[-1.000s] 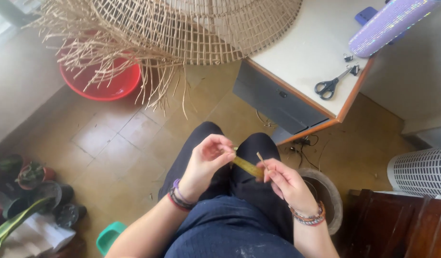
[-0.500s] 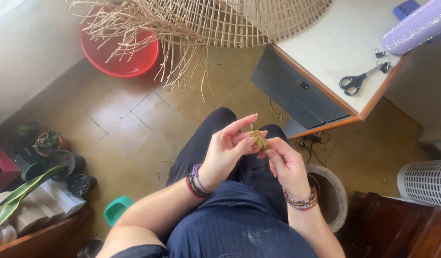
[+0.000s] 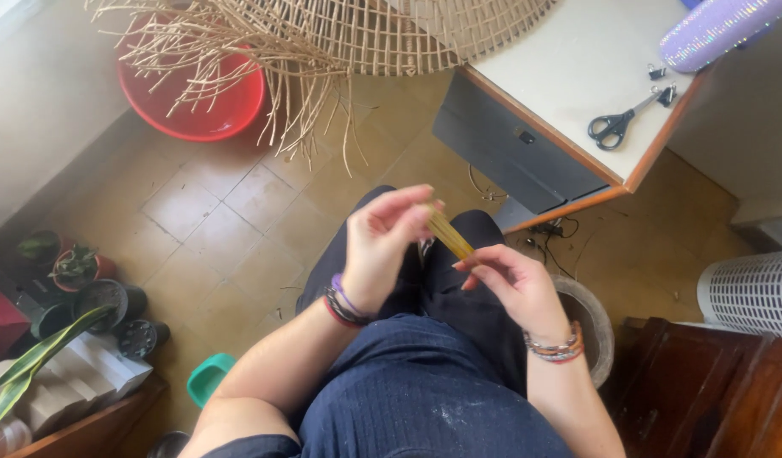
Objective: The person measures a length of wicker strip using a yellow tape measure, then repeatedly cuts the strip into shorter pieces with scissors. The cut pieces are gathered and placed on the nearby table.
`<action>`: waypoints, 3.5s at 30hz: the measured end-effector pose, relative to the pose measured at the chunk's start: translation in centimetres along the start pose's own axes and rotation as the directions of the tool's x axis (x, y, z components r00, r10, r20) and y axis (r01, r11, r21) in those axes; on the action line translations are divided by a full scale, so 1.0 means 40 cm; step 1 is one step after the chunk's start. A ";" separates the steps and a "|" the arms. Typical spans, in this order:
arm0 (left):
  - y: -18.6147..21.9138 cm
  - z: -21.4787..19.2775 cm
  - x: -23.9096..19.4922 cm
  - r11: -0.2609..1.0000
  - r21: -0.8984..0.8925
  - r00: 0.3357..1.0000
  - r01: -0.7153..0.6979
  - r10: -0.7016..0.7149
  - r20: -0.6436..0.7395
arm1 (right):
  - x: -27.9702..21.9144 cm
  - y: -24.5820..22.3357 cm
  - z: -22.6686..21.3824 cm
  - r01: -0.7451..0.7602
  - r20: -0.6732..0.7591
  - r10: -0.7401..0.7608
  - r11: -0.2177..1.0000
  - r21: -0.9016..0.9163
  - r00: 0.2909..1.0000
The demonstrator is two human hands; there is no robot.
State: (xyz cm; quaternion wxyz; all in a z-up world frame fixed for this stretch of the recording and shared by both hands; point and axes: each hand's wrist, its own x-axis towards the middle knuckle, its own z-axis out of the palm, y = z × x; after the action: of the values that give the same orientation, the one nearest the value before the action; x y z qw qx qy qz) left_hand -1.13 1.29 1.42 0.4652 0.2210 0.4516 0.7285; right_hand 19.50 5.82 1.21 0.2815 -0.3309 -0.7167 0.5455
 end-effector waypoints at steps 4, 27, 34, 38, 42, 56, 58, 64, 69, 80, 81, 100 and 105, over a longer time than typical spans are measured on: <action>0.029 -0.059 0.066 0.997 -0.055 0.994 -0.057 0.051 -0.101 | -0.063 0.060 -0.085 -0.139 -0.020 0.142 0.984 0.113 0.990; 0.113 -0.220 0.114 0.977 -0.184 0.868 -0.112 0.006 -0.497 | -0.151 0.021 -0.265 -0.395 -0.017 0.395 0.919 0.007 0.919; 0.101 -0.250 0.114 0.974 -0.194 0.856 -0.115 -0.001 -0.516 | -0.157 0.029 -0.280 -0.497 -0.024 0.496 0.866 -0.048 0.868; 0.099 -0.257 0.114 0.975 -0.191 0.843 -0.110 -0.010 -0.538 | -0.166 0.041 -0.296 -0.488 -0.012 0.488 0.871 -0.045 0.873; 0.105 -0.254 0.108 0.979 -0.182 0.838 -0.096 -0.019 -0.545 | -0.164 0.045 -0.300 -0.478 0.022 0.480 0.876 -0.054 0.877; 0.115 -0.278 0.101 0.996 -0.064 0.833 -0.062 0.016 -0.553 | -0.152 0.049 -0.273 -0.534 0.011 0.537 0.841 -0.092 0.844; 0.081 -0.336 0.126 0.999 0.022 0.827 -0.045 0.049 -0.560 | -0.137 0.040 -0.258 -0.521 0.022 0.525 0.847 -0.103 0.851; 0.036 -0.146 0.035 -0.064 0.874 0.752 -0.481 0.483 0.449 | -0.087 0.054 -0.127 -0.388 0.195 0.393 0.919 -0.064 0.898; -0.208 -0.025 -0.040 0.210 0.544 0.564 -0.813 0.046 0.825 | -0.035 0.085 -0.095 -0.308 0.169 0.331 0.940 -0.144 0.929; -0.119 -0.012 -0.051 0.141 0.694 0.684 -0.706 -0.121 0.720 | -0.007 0.053 -0.058 -0.345 0.139 0.360 0.931 -0.116 0.923; -0.106 -0.010 -0.053 0.192 0.685 0.673 -0.703 -0.131 0.727 | -0.009 0.051 -0.056 -0.340 0.146 0.350 0.936 -0.084 0.925; -0.139 -0.082 -0.101 0.114 0.816 0.774 -0.567 -0.267 0.574 | -0.040 0.142 0.081 -0.190 -0.015 0.210 0.853 -0.486 0.978; -0.121 -0.130 -0.096 0.101 0.905 0.816 -0.412 -0.401 0.416 | 0.012 0.100 0.039 -0.068 0.139 0.154 0.871 -0.487 0.978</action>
State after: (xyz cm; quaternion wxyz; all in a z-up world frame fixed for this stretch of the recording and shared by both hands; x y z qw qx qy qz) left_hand -0.87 -3.65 -4.95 0.3005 0.6844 0.6523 0.1255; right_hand 18.67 6.01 -3.03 0.0956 -0.3823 -0.8307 0.3932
